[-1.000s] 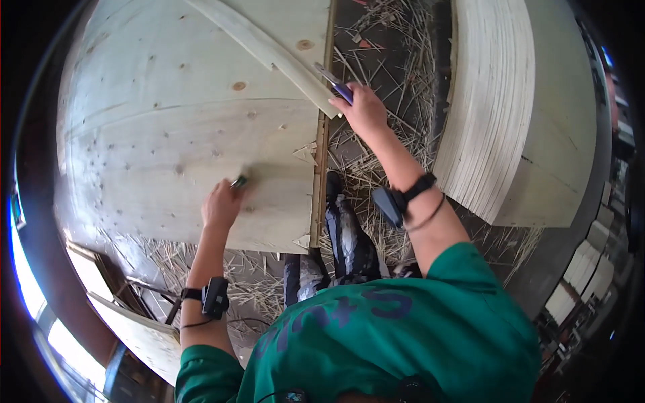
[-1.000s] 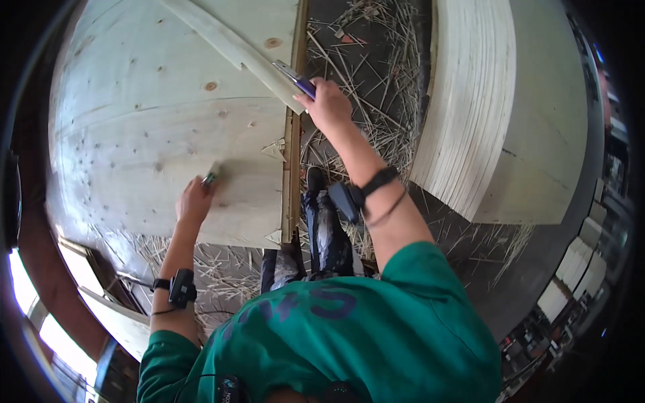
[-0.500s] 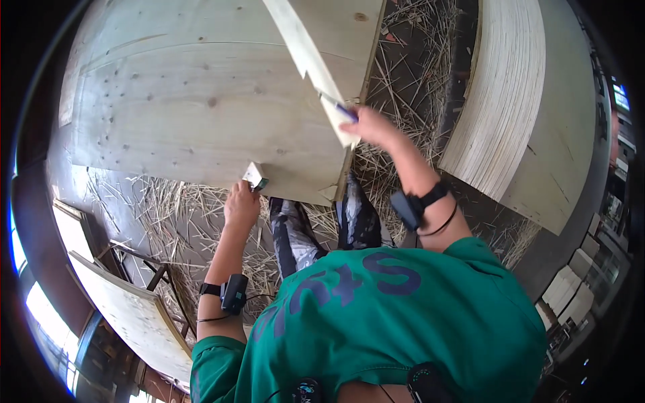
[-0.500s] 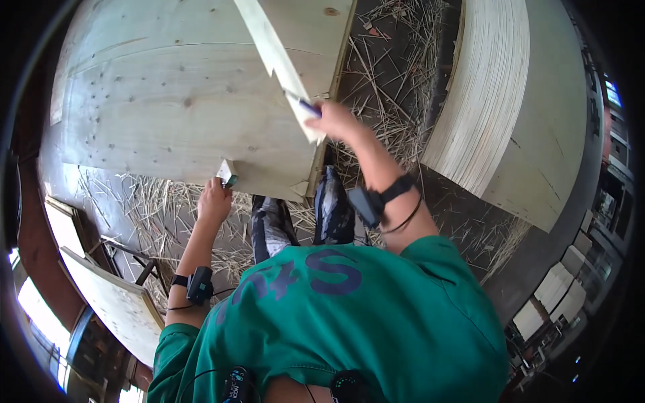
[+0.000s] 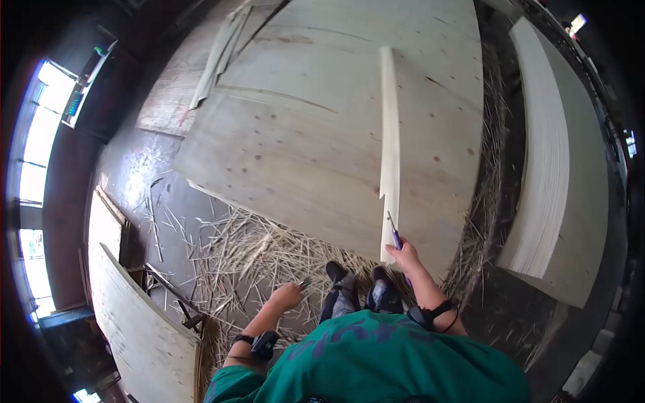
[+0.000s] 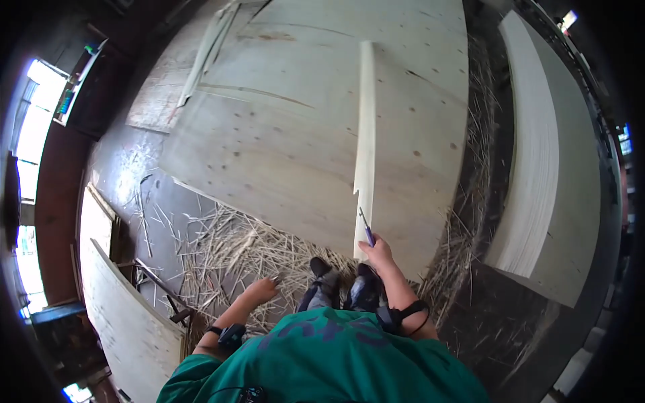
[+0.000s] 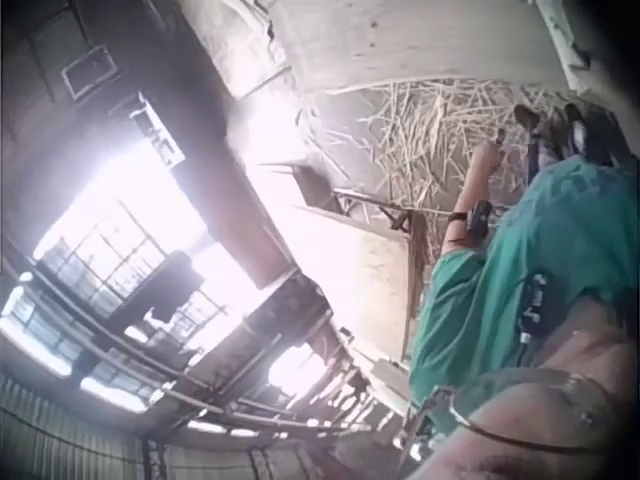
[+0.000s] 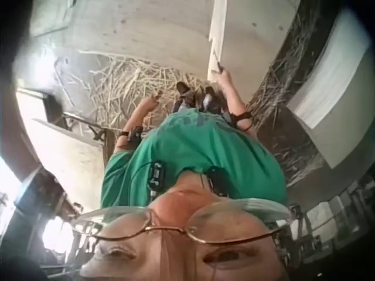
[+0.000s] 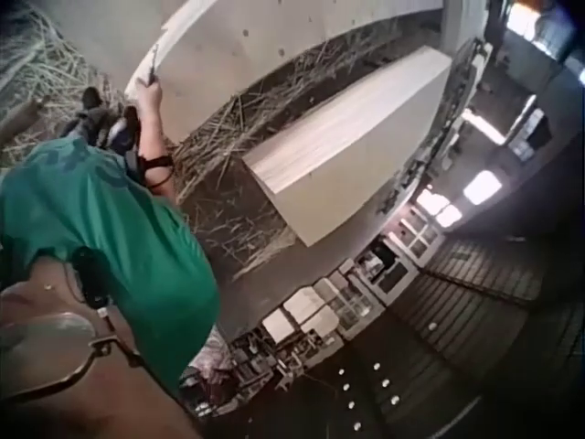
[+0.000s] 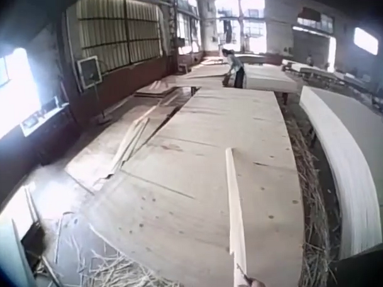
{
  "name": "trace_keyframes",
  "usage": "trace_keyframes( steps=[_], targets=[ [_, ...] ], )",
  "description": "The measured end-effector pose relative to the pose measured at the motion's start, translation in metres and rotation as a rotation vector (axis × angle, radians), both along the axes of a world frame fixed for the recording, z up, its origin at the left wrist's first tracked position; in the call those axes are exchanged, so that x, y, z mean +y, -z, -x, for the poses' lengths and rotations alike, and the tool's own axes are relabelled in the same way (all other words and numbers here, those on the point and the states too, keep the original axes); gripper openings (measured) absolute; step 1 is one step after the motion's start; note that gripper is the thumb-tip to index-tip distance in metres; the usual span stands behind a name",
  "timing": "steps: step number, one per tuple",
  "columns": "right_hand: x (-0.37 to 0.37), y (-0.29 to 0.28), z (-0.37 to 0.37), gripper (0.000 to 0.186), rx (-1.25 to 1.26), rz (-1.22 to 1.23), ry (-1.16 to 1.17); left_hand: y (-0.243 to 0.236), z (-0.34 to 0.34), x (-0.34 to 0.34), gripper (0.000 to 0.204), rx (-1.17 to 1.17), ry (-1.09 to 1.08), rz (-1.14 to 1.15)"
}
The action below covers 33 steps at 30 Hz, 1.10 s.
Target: The person uses a scraper to pry up and remove thin strips of wood from a large plywood sheet, occasionally using a staple gun on the surface. They flip the board over to continue removing strips from the other side, setting the detached pieces aside by hand.
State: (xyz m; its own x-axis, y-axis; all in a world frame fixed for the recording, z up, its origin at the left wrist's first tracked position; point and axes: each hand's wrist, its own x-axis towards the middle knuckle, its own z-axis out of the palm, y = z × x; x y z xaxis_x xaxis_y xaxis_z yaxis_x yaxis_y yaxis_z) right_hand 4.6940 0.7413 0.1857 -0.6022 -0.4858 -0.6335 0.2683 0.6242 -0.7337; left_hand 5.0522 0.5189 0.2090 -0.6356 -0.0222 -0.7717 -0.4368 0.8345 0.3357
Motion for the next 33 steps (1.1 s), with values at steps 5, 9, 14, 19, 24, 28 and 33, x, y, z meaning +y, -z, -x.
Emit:
trace_keyframes(
  steps=[5, 9, 14, 19, 24, 28, 33],
  targets=[
    [-0.214, 0.027, -0.070, 0.021, -0.135, 0.162, 0.273, -0.048, -0.161, -0.140, 0.032, -0.355, -0.432, 0.273],
    [-0.405, 0.032, -0.196, 0.020, -0.338, 0.142, 0.350, 0.003, -0.376, -0.215, 0.043, -0.239, -1.032, 0.160],
    [-0.723, 0.034, -0.316, 0.023, -0.450, 0.199, 0.467, 0.017, -0.522, -0.453, 0.047, -0.181, -1.617, -0.288],
    [-1.018, 0.066, -0.405, 0.023, -0.410, 0.248, 0.657, -0.026, -0.598, -0.799, 0.048, -0.285, -1.197, -0.009],
    [-1.173, 0.129, -0.430, 0.032, 0.231, -0.114, 0.692, -0.091, -0.618, -1.102, 0.051, -0.327, -1.037, 0.137],
    [-1.315, 0.100, -0.413, 0.047, 0.477, -0.348, 0.615, -0.072, -0.615, -1.360, 0.055, -0.141, -1.138, 0.076],
    [-1.426, 0.107, -0.414, 0.051, 0.261, -0.531, 0.602, -0.009, -0.603, -1.623, 0.055, -0.134, -0.807, 0.134]
  ],
)
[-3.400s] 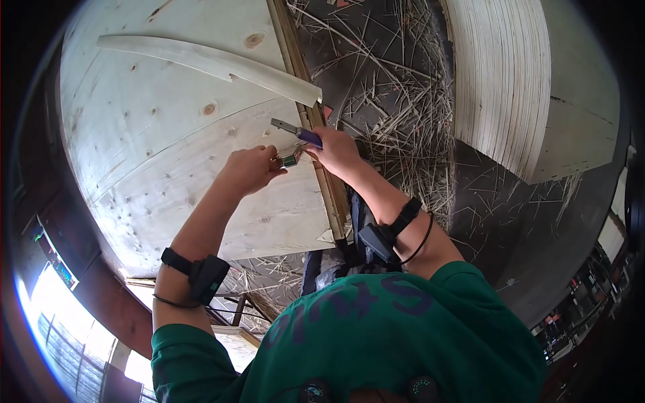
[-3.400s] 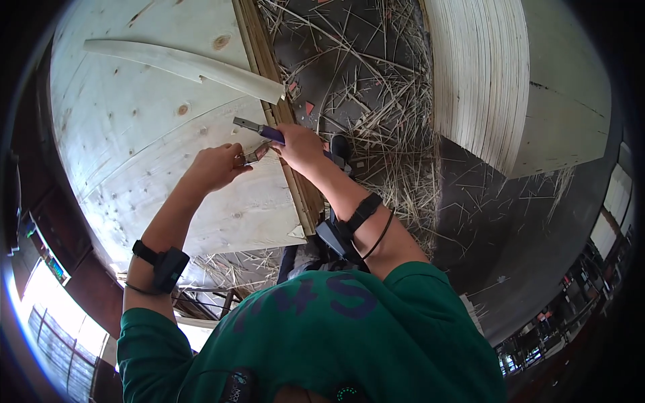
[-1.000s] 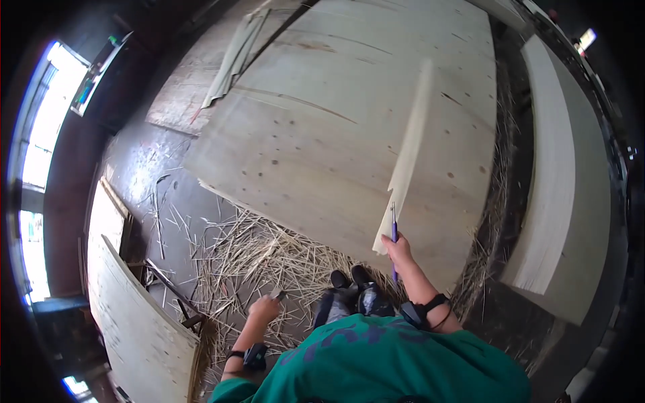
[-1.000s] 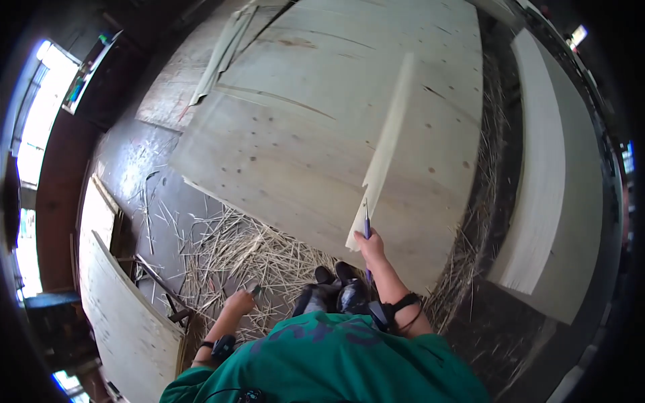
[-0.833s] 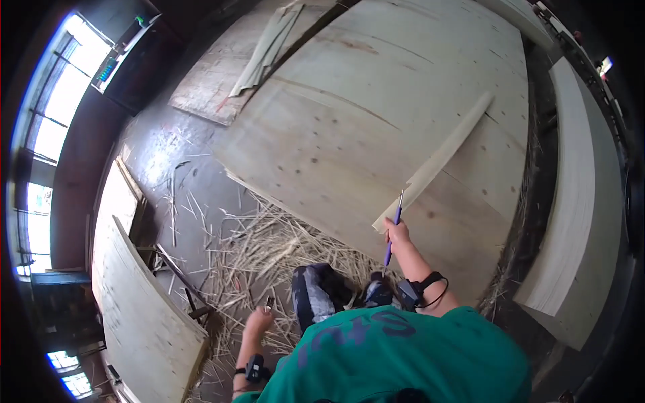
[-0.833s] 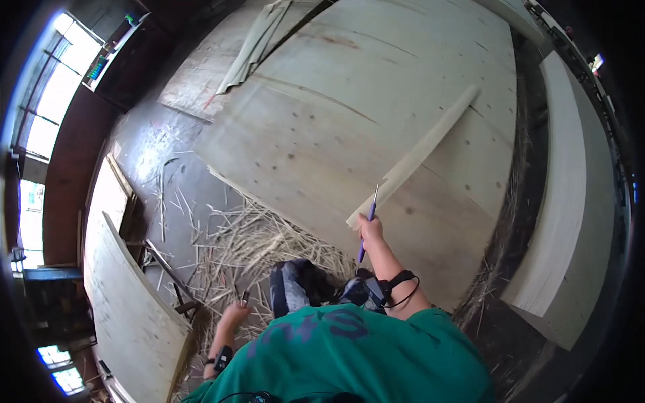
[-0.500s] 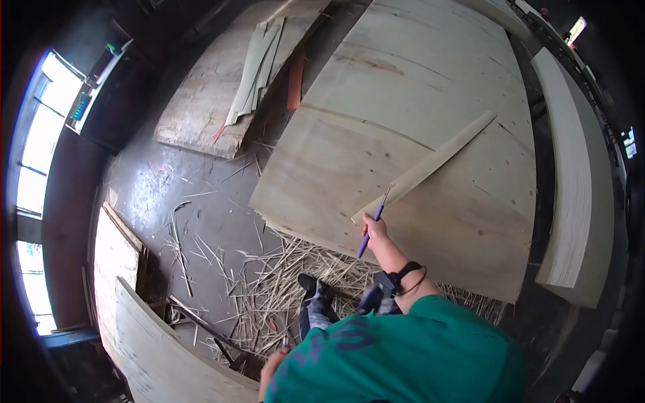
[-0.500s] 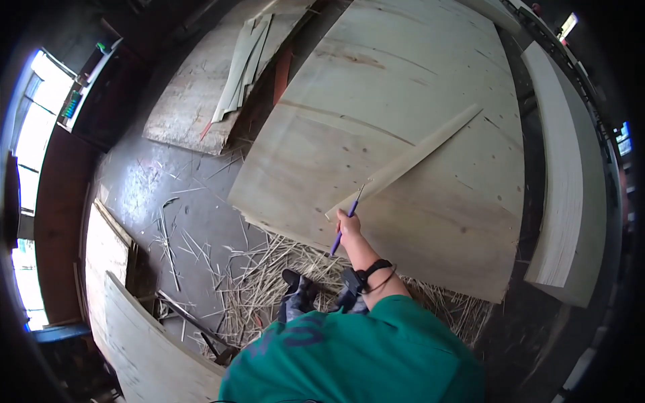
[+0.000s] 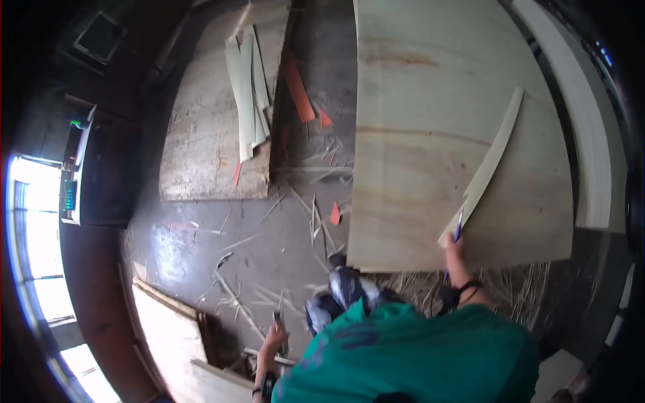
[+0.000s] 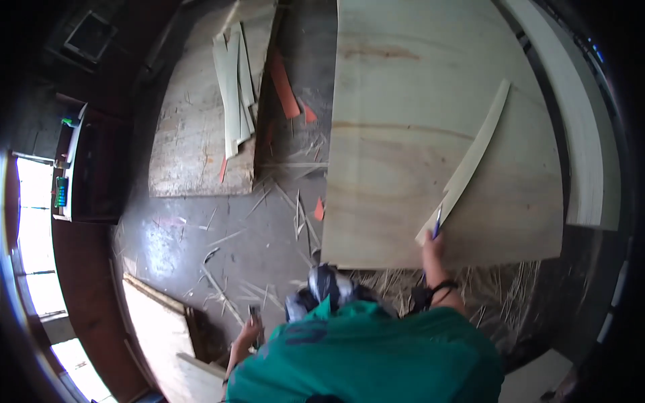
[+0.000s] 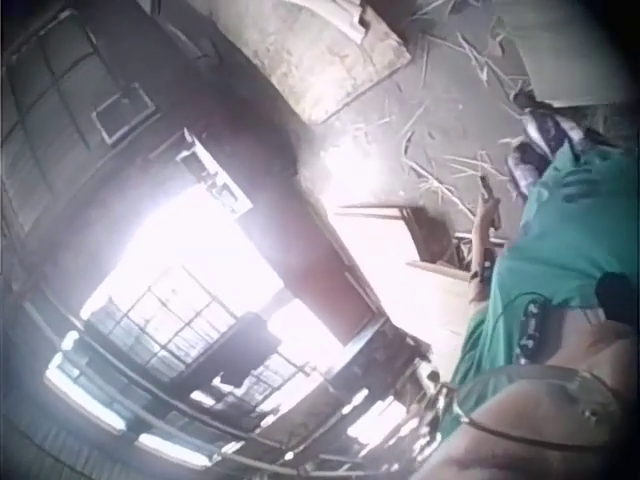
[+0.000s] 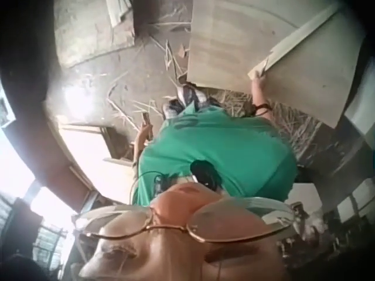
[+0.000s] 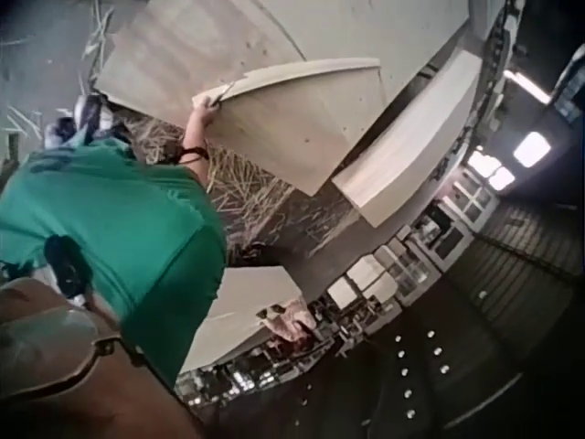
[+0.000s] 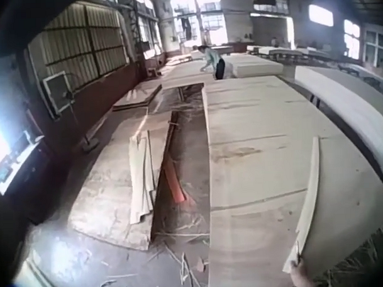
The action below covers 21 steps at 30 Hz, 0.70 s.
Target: The person uses a scraper to pry up and remove thin strips of wood from a large plywood sheet, occasionally using a staple gun on the surface. They flip the board over to continue removing strips from the other side, setting the detached pieces aside by hand.
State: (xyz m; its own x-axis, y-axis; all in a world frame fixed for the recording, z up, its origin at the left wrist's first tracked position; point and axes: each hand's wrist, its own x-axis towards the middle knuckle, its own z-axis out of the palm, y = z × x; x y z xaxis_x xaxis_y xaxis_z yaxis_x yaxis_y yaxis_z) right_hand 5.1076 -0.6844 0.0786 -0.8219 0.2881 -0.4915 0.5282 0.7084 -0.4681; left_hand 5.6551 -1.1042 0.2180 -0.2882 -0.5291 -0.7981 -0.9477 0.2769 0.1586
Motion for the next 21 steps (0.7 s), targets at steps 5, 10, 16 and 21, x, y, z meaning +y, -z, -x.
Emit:
trace_keyframes(
  steps=[5, 10, 16, 21],
  targets=[
    [-0.079, 0.030, 0.039, 0.056, 0.278, 0.039, 0.328, -0.029, 0.172, -0.242, 0.054, -0.142, 0.150, -0.295],
    [-0.203, 0.026, 0.102, 0.056, 0.026, 0.295, 0.793, 0.016, 0.438, -0.420, 0.057, -0.180, 0.847, -0.250],
    [-0.258, -0.029, 0.116, 0.051, 0.069, 0.189, 0.920, 0.021, 0.853, -0.374, 0.062, 0.190, 1.354, -0.020],
    [-0.243, 0.001, 0.199, 0.064, 0.108, -0.040, 1.020, 0.077, 1.123, -0.227, 0.061, 0.735, 1.681, 0.115]
  ],
)
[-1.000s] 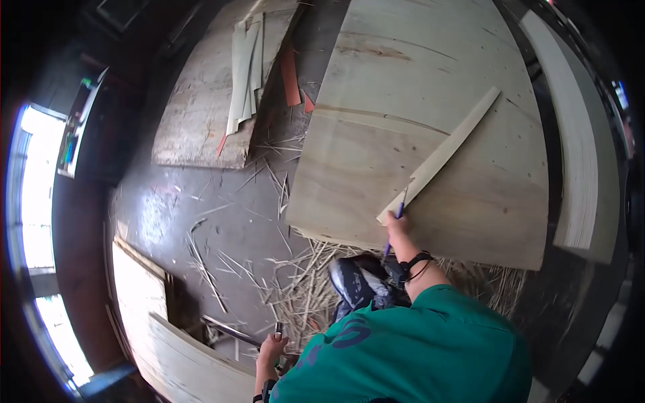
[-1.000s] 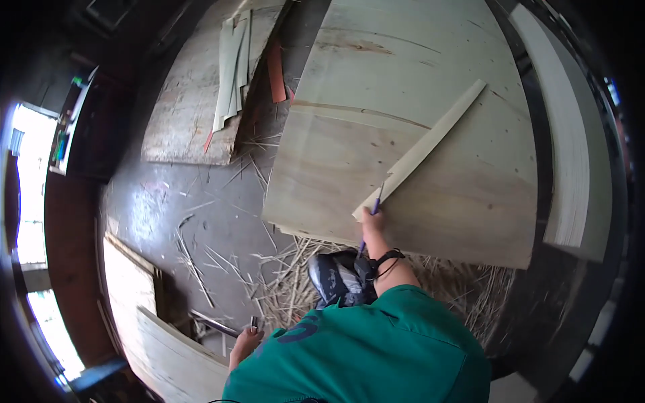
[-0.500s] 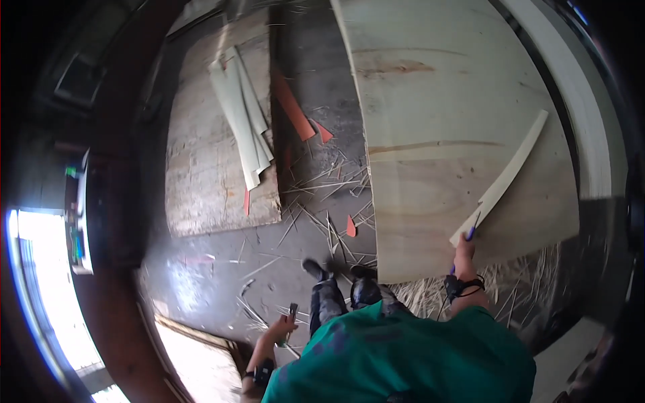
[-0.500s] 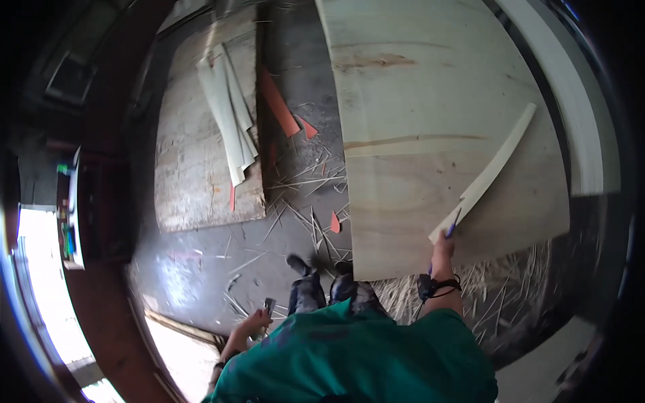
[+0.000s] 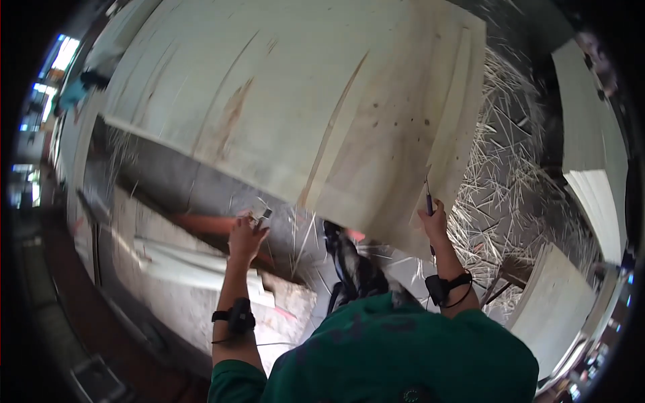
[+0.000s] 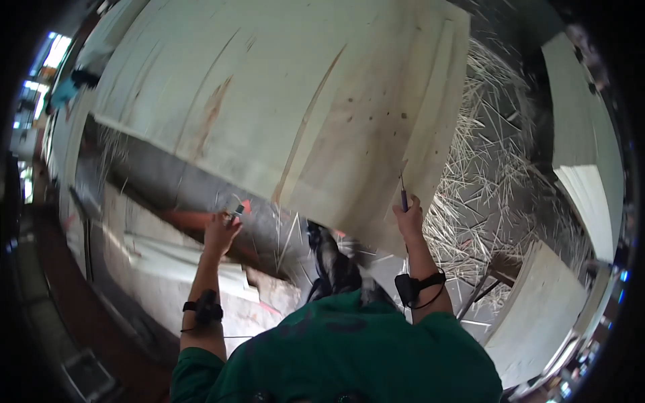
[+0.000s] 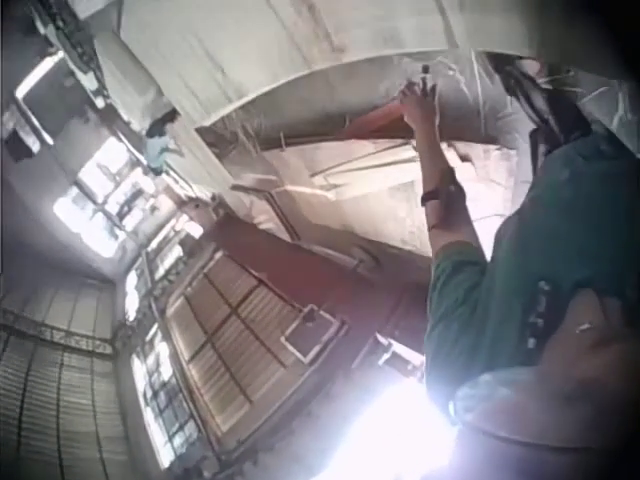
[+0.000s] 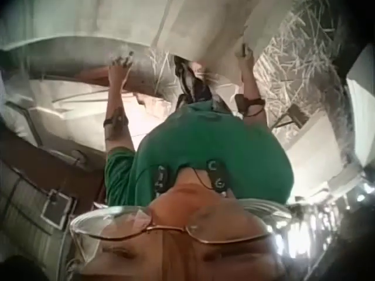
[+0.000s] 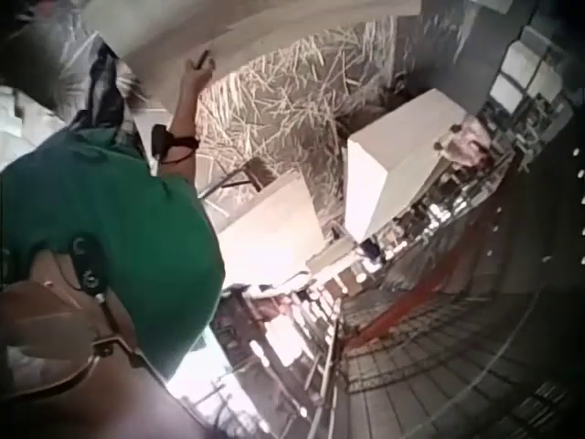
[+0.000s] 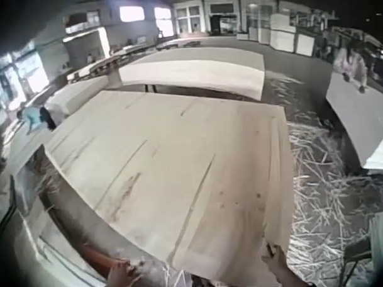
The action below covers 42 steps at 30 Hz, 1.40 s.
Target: The person uses a scraper to pry up and remove thin strips of wood from a large plywood sheet, occasionally using a staple gun on the surface. They flip the board over to continue removing strips from the other side, setting the detached pieces aside by hand.
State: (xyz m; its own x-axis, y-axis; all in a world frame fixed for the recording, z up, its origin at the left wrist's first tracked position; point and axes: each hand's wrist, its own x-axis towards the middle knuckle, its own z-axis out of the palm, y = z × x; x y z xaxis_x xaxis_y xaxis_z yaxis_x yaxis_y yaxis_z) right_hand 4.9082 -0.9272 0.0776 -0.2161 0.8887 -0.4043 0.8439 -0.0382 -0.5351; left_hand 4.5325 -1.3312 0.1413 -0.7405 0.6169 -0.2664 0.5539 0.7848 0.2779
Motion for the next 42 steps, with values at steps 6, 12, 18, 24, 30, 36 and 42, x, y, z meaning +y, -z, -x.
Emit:
trace_keyframes(
  steps=[6, 12, 18, 24, 30, 36, 42],
  targets=[
    [0.119, 0.002, 0.192, 0.065, 0.353, 0.188, 0.112, 0.083, 0.241, 0.182, 0.063, 0.116, 0.187, 0.104],
    [0.116, 0.078, 0.382, 0.052, 0.490, -0.084, 0.112, 0.209, 0.393, 0.355, 0.068, 0.422, 0.328, -0.125],
    [0.056, 0.193, 0.481, 0.054, 0.403, -0.347, 0.134, 0.288, 0.343, 0.476, 0.075, -0.193, 1.022, -0.350],
    [0.128, 0.248, 0.570, 0.056, 0.255, -0.287, 0.244, 0.351, 0.328, 0.582, 0.067, -0.225, 1.124, -0.612],
    [0.148, 0.300, 0.557, 0.054, 0.234, -0.341, 0.317, 0.400, 0.300, 0.611, 0.051, -0.184, 1.110, -0.799],
    [0.114, 0.311, 0.528, 0.055, 0.218, -0.170, 0.320, 0.439, 0.292, 0.597, 0.037, -0.157, 1.215, -0.869],
    [0.074, 0.334, 0.518, 0.055, 0.175, -0.109, 0.301, 0.460, 0.305, 0.572, 0.031, -0.227, 1.390, -0.818]
  ],
)
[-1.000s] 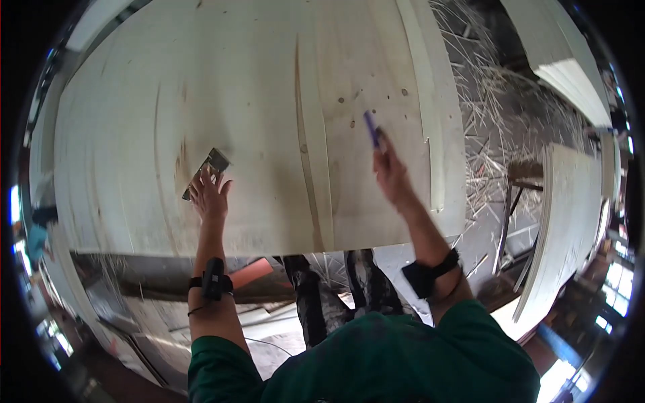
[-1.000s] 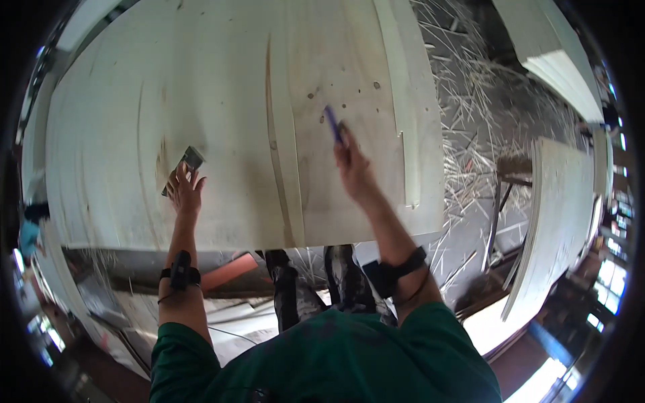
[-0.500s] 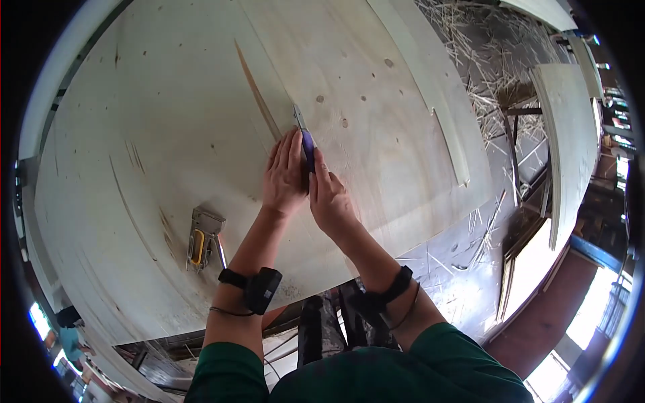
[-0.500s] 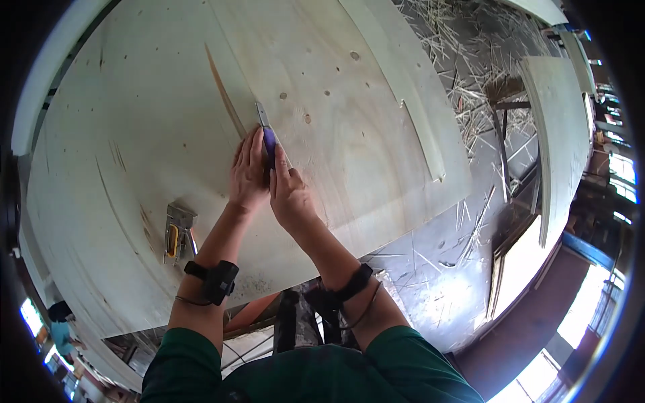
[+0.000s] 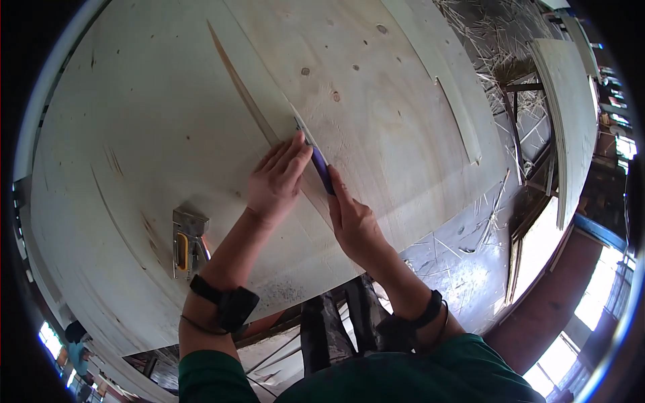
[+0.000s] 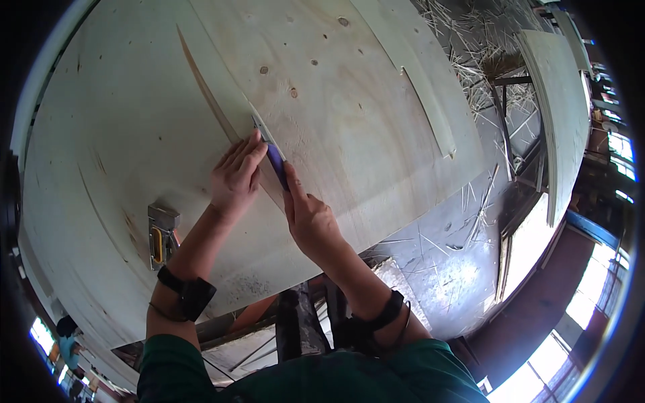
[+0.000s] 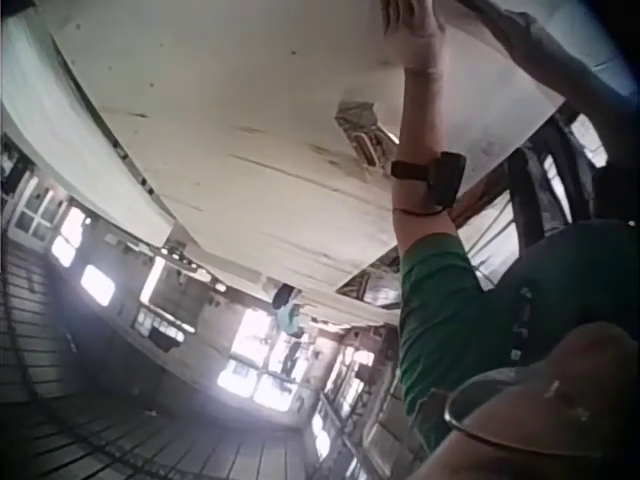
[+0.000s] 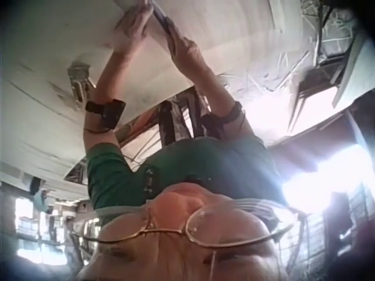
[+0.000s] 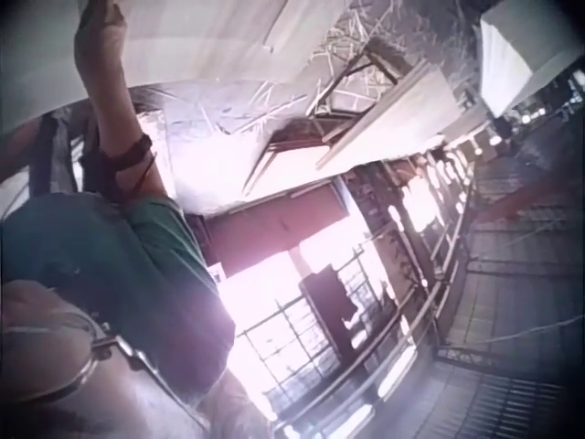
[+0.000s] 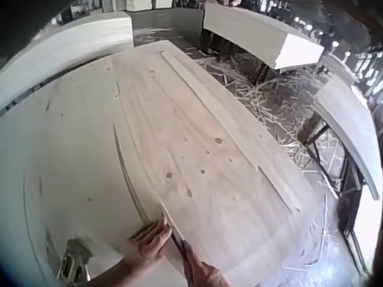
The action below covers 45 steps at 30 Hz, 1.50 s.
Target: The person uses a scraper to pry up and remove thin strips of wood from a large plywood sheet, occasionally using a staple gun on the surface. They flip the board over to continue removing strips from the other side, setting the detached pieces aside by hand.
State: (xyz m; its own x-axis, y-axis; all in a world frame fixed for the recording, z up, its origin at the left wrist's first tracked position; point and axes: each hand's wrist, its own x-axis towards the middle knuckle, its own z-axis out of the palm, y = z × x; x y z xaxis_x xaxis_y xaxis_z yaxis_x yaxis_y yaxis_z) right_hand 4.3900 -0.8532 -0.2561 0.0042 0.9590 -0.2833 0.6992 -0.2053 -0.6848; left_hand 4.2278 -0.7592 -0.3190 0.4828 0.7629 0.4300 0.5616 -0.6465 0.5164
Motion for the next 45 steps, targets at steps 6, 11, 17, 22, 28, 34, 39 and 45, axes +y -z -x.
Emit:
trace_keyframes(
  steps=[6, 11, 17, 22, 28, 34, 39, 45],
  targets=[
    [-0.018, 0.020, -0.009, 0.054, 0.096, -0.030, 0.065, 0.020, -0.020, -0.023, 0.035, -0.024, -0.051, 0.019],
    [-0.061, 0.017, -0.041, 0.054, 0.097, 0.074, 0.028, 0.028, -0.025, -0.045, 0.040, 0.021, 0.124, -0.022],
    [-0.099, 0.024, -0.060, 0.055, 0.028, 0.078, 0.013, 0.029, -0.057, -0.101, 0.044, 0.011, 0.090, 0.045],
    [-0.136, 0.008, -0.067, 0.055, 0.055, 0.104, 0.027, 0.024, -0.059, -0.132, 0.048, -0.012, 0.101, 0.074],
    [-0.186, -0.002, -0.093, 0.056, 0.093, 0.182, 0.004, 0.002, -0.092, -0.211, 0.046, 0.008, -0.016, 0.212],
    [-0.242, -0.010, -0.132, 0.056, 0.143, 0.232, 0.019, 0.015, -0.105, -0.241, 0.039, -0.007, 0.142, 0.155],
    [-0.311, -0.044, -0.166, 0.056, 0.134, 0.328, 0.044, 0.000, -0.113, -0.249, 0.033, -0.004, 0.608, 0.011],
    [-0.376, -0.089, -0.208, 0.054, 0.155, 0.281, 0.010, -0.051, -0.121, -0.214, 0.042, 0.184, 0.386, 0.037]
  ],
)
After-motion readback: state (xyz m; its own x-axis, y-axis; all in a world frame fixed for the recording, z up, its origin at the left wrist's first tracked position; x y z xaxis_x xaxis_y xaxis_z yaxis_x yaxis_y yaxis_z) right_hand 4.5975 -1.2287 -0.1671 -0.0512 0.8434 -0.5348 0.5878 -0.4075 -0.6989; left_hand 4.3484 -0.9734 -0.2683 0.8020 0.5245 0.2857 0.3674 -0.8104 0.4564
